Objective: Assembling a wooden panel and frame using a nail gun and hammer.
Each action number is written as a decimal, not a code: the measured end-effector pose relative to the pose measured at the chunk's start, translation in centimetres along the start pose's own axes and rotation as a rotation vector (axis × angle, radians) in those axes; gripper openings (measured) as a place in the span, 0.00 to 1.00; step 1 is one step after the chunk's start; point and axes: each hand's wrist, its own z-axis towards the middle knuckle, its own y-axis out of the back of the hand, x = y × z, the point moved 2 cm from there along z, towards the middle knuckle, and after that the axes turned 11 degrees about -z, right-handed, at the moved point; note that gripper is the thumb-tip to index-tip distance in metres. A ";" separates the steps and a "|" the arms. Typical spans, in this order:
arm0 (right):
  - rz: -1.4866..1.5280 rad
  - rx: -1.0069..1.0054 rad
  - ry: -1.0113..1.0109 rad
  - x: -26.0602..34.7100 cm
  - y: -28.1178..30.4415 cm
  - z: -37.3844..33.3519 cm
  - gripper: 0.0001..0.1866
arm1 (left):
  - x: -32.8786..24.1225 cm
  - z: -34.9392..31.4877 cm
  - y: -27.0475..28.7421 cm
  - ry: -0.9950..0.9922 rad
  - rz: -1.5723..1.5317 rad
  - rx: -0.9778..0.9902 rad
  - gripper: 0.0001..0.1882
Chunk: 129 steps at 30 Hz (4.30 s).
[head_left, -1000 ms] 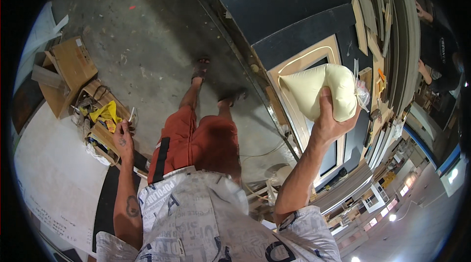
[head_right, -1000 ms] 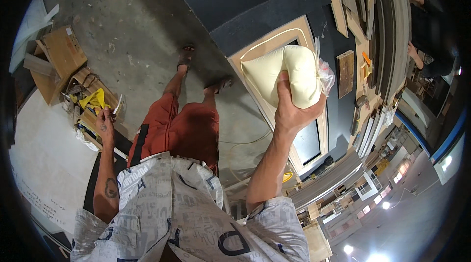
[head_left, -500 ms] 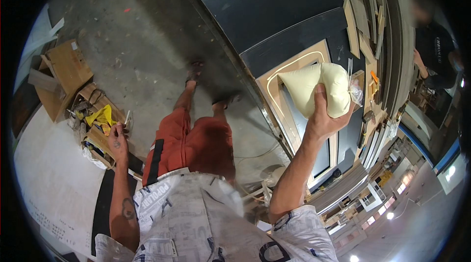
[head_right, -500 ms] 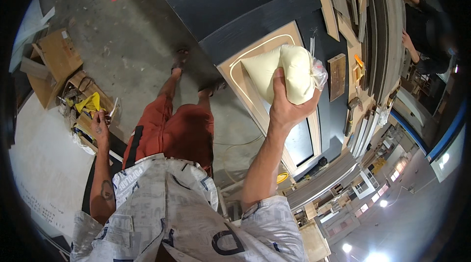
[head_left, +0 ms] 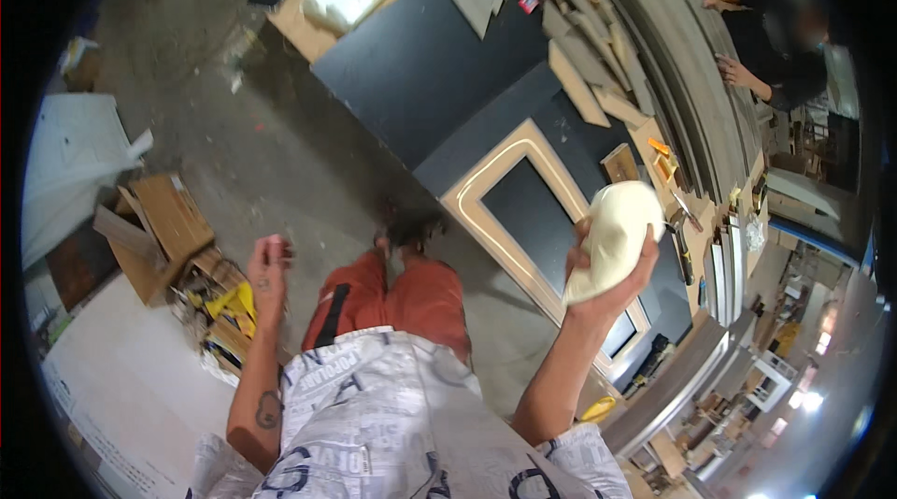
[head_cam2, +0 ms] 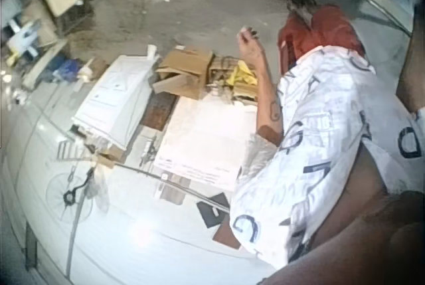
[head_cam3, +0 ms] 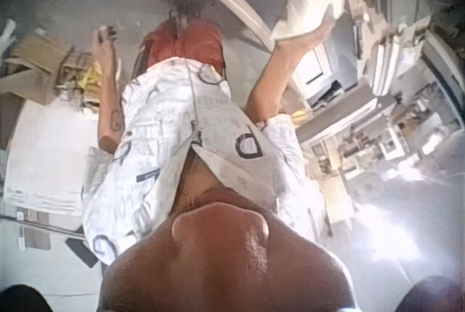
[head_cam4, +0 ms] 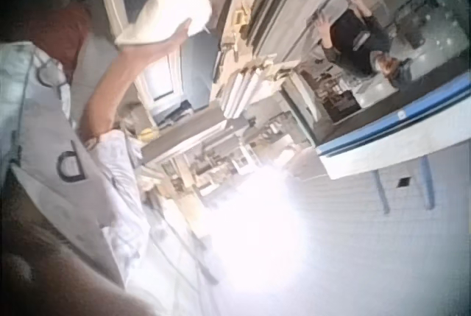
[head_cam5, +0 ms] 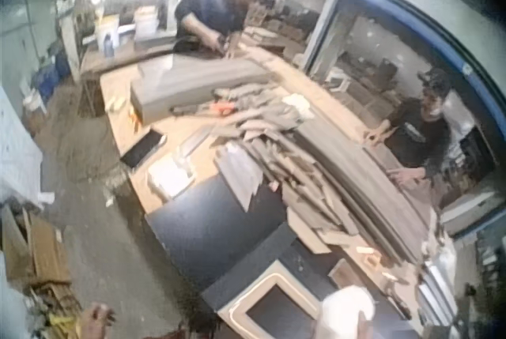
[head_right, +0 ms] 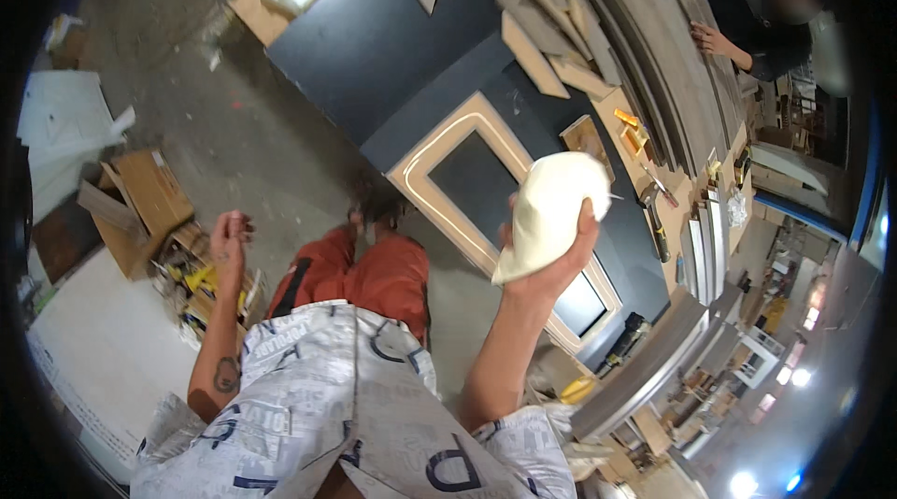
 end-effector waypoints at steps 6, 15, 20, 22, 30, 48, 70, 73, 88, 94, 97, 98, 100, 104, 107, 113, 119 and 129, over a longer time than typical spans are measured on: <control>0.594 0.462 -0.551 -5.4 -2.2 -3.7 0.41 | -15.6 -4.9 -17.3 0.092 -0.299 0.689 0.21; 0.101 0.458 -0.576 -8.3 -9.4 -1.8 0.45 | -21.2 -2.5 -18.4 0.402 -0.571 0.992 0.27; 0.007 0.401 -0.624 -9.6 -13.9 4.2 0.45 | -22.2 4.6 -18.4 0.298 -0.704 0.727 0.22; 0.004 0.408 -0.600 -10.3 -15.0 7.2 0.44 | -22.8 8.4 -18.5 0.254 -0.700 0.701 0.21; -0.212 0.478 -0.495 -13.2 -21.0 19.2 0.43 | -26.1 22.7 -18.4 -0.156 -0.267 0.616 0.18; -0.643 0.400 -0.537 -16.3 -25.8 25.7 0.43 | -28.1 31.5 -16.4 -0.659 0.520 0.430 0.15; -1.138 -0.130 0.229 -17.5 -17.9 22.6 0.21 | -27.6 27.7 -15.5 -1.081 0.585 0.666 0.15; -1.345 -0.017 0.616 -16.1 -21.7 21.0 0.20 | -27.7 27.7 -15.9 -1.137 0.571 0.640 0.14; -1.209 0.022 0.577 -18.0 -22.5 23.1 0.19 | -27.7 28.1 -18.5 -1.133 0.469 0.707 0.15; -1.269 -0.002 0.658 -17.9 -22.7 23.1 0.18 | -27.2 28.4 -18.5 -1.135 0.461 0.693 0.13; -1.244 -0.023 0.655 -17.9 -22.9 23.0 0.17 | -27.0 28.5 -18.5 -1.063 0.373 0.682 0.12; -1.225 -0.040 0.653 -18.0 -23.0 23.0 0.17 | -26.8 28.7 -18.6 -1.063 0.372 0.681 0.12; -1.171 -0.065 0.620 -18.2 -23.2 23.0 0.16 | -26.5 29.3 -18.7 -0.987 0.305 0.663 0.10; -1.133 -0.108 0.608 -18.3 -23.4 23.0 0.14 | -26.4 29.0 -18.7 -0.986 0.291 0.629 0.09; -1.181 -0.118 0.680 -18.2 -23.7 23.2 0.14 | -26.5 28.7 -18.7 -0.989 0.316 0.610 0.08; -1.281 -0.116 0.727 -17.8 -24.1 23.1 0.14 | -26.9 28.3 -18.8 -1.025 0.373 0.593 0.08; -1.158 -0.146 0.653 -17.7 -24.1 22.9 0.15 | -27.2 28.1 -18.8 -1.031 0.357 0.590 0.08; -1.164 -0.113 0.666 -18.2 -24.4 23.3 0.12 | -27.5 27.7 -18.4 -1.062 0.389 0.553 0.08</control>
